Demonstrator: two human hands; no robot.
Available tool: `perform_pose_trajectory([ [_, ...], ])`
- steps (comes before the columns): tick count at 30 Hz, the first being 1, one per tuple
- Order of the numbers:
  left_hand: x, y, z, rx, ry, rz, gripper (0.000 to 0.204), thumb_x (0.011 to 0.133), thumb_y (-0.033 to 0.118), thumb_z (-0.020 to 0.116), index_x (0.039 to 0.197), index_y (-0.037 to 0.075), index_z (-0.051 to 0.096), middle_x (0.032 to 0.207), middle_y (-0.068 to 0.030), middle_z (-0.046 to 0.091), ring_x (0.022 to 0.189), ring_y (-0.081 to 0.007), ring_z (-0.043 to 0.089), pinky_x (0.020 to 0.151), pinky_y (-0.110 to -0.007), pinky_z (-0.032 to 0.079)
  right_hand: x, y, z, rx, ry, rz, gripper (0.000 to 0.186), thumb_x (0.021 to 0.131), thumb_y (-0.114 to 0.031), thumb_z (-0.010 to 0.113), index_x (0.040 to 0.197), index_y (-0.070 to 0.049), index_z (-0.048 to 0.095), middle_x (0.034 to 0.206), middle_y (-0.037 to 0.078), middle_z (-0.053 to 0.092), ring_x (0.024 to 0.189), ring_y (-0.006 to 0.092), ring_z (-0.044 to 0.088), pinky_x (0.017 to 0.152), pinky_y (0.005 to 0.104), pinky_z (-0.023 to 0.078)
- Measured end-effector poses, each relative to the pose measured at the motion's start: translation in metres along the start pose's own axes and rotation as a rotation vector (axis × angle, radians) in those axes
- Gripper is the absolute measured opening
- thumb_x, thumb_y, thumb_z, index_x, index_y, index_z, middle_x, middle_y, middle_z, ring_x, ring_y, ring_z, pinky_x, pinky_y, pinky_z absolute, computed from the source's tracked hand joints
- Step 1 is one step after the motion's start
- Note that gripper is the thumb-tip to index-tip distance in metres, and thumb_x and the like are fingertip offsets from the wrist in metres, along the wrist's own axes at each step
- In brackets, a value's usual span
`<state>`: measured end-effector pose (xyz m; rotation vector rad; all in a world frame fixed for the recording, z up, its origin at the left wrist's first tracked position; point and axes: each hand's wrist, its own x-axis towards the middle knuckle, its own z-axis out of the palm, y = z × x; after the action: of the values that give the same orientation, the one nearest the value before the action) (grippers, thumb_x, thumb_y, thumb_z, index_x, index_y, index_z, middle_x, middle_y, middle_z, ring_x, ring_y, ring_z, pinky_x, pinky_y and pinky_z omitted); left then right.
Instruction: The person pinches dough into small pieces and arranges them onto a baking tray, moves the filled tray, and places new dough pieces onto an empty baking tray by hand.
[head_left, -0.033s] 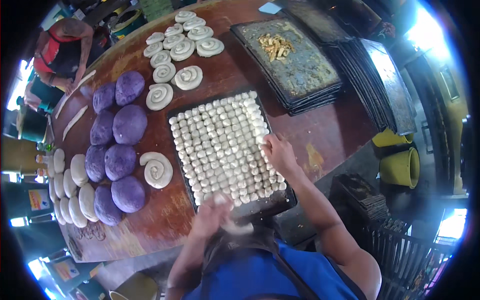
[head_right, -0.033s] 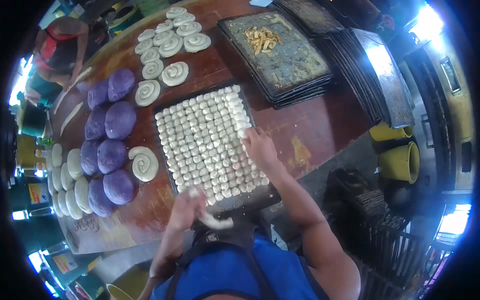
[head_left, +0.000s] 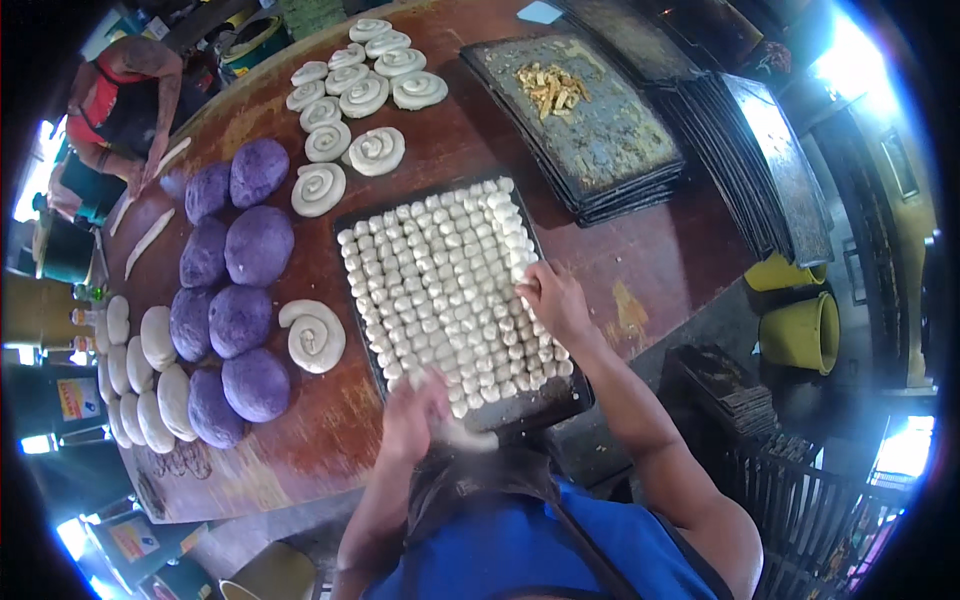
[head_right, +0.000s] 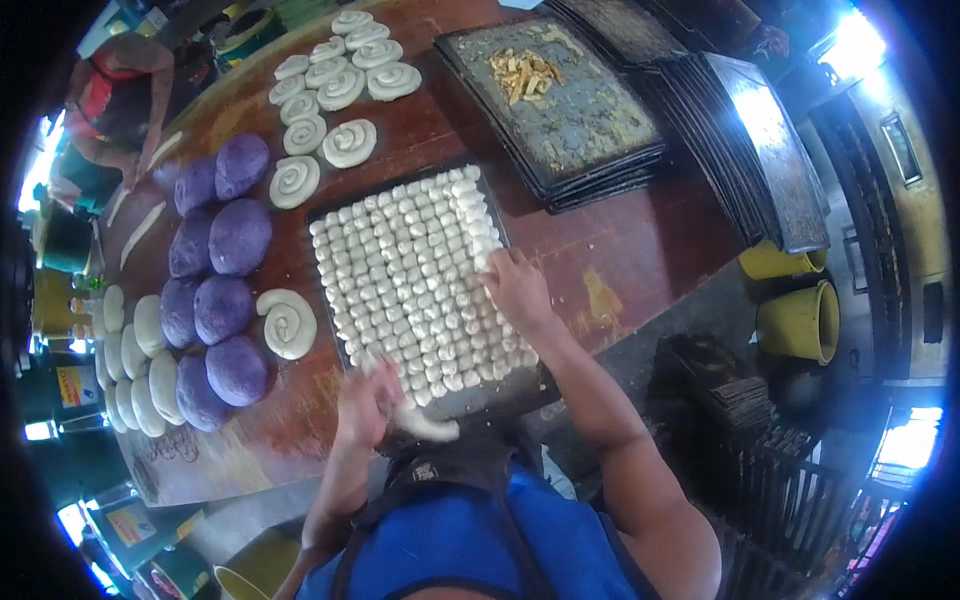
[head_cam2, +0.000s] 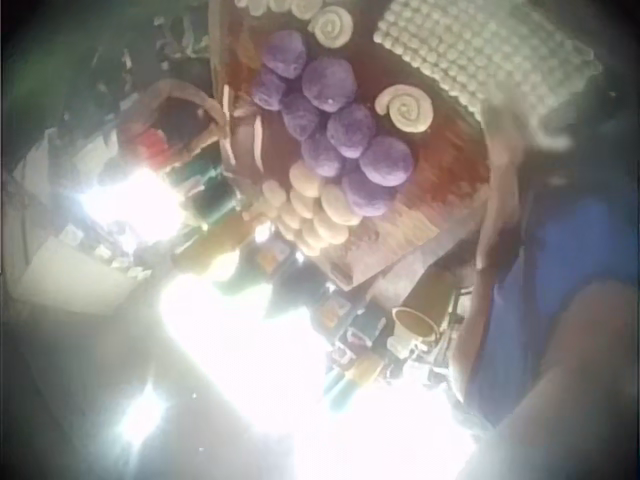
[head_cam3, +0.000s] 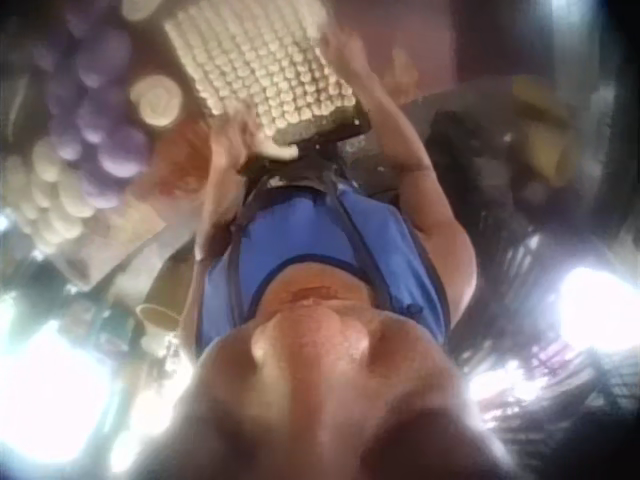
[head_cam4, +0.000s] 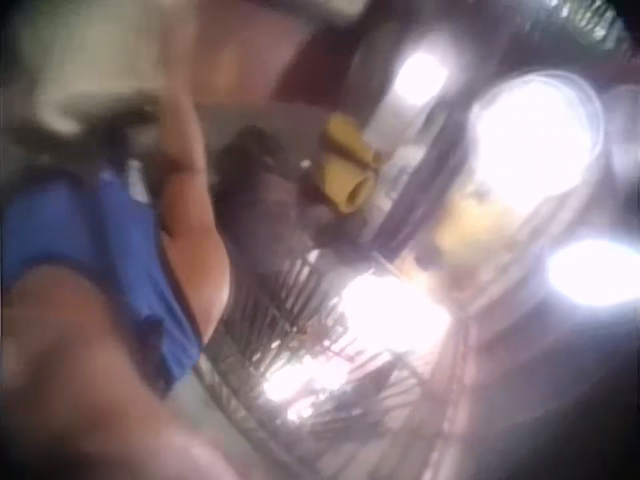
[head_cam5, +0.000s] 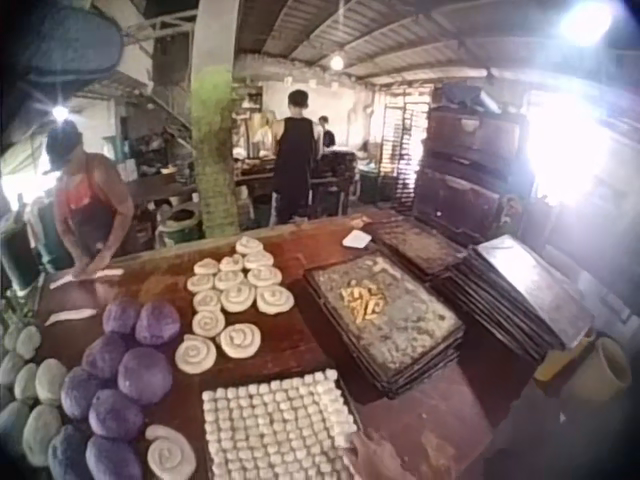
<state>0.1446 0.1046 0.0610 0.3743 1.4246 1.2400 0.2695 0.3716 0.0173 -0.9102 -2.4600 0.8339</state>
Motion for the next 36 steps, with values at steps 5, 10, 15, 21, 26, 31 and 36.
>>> perform_pose_trajectory([
  [5,0.012,0.012,0.004,0.381,0.073,0.552,0.062,0.089,0.004,0.058,0.143,0.007,0.028,0.13,-0.0135,0.05,0.097,-0.0164,0.059,0.073,-0.03,0.051,-0.054,-0.112,-0.046,0.143,-0.076,-0.005,0.044,0.079,-0.029,0.073,0.111,-0.004,0.055,0.105,0.017,0.059,0.093,0.0346,0.061,0.076,0.0426,0.05],
  [10,-0.012,0.004,0.013,0.493,-0.426,0.635,0.053,0.093,0.019,0.058,0.137,0.003,0.034,0.123,-0.013,0.053,0.095,-0.0186,0.061,0.077,-0.03,0.05,-0.131,-0.169,-0.053,0.261,-0.255,-0.239,0.044,0.082,-0.017,0.07,0.12,-0.003,0.055,0.1,0.017,0.061,0.09,0.0338,0.063,0.077,0.0401,0.051],
  [15,-0.003,-0.025,0.042,-0.272,-0.287,-0.068,0.044,0.101,0.04,0.041,0.112,0.0,0.056,0.088,-0.0049,0.061,0.075,-0.0118,0.055,0.07,-0.028,0.046,-0.148,-0.168,-0.022,0.075,0.035,-0.086,0.035,0.082,-0.012,0.067,0.116,-0.003,0.061,0.091,0.017,0.063,0.08,0.0326,0.065,0.07,0.0397,0.052],
  [21,-0.002,0.007,0.048,0.179,-0.477,0.125,0.027,0.084,-0.003,0.043,0.106,0.0,0.06,0.088,-0.0057,0.063,0.074,-0.0101,0.056,0.062,-0.028,0.045,-0.114,-0.165,-0.032,-0.155,0.164,-0.054,0.019,0.083,-0.02,0.069,0.082,-0.004,0.059,0.076,0.014,0.061,0.058,0.0317,0.059,0.056,0.0384,0.049],
  [26,0.011,0.022,0.008,-0.281,-0.356,0.126,0.012,0.091,0.007,0.051,0.099,0.002,0.059,0.071,0.0001,0.054,0.058,-0.0081,0.051,0.053,-0.025,0.044,-0.088,-0.091,-0.055,0.497,-0.347,-0.005,0.017,0.082,-0.015,0.07,0.084,-0.002,0.06,0.065,0.01,0.057,0.061,0.019,0.058,0.055,0.0305,0.044],
  [31,0.008,0.033,0.012,-0.216,0.1,-0.001,0.017,0.096,0.017,0.053,0.1,0.002,0.059,0.064,0.0029,0.047,0.053,-0.0051,0.048,0.048,-0.023,0.042,-0.037,-0.022,-0.034,0.138,-0.128,0.164,0.011,0.081,-0.007,0.067,0.091,-0.002,0.063,0.07,0.009,0.058,0.067,0.0177,0.061,0.058,0.0289,0.046],
  [36,0.009,0.015,0.02,-0.152,-0.133,-0.003,0.019,0.1,0.021,0.047,0.102,0.004,0.055,0.064,0.0009,0.047,0.054,-0.007,0.046,0.051,-0.023,0.044,-0.021,0.003,-0.004,-0.014,-0.012,-0.001,0.027,0.082,-0.015,0.064,0.107,-0.006,0.058,0.096,0.019,0.06,0.082,0.0392,0.061,0.071,0.0473,0.05],
])
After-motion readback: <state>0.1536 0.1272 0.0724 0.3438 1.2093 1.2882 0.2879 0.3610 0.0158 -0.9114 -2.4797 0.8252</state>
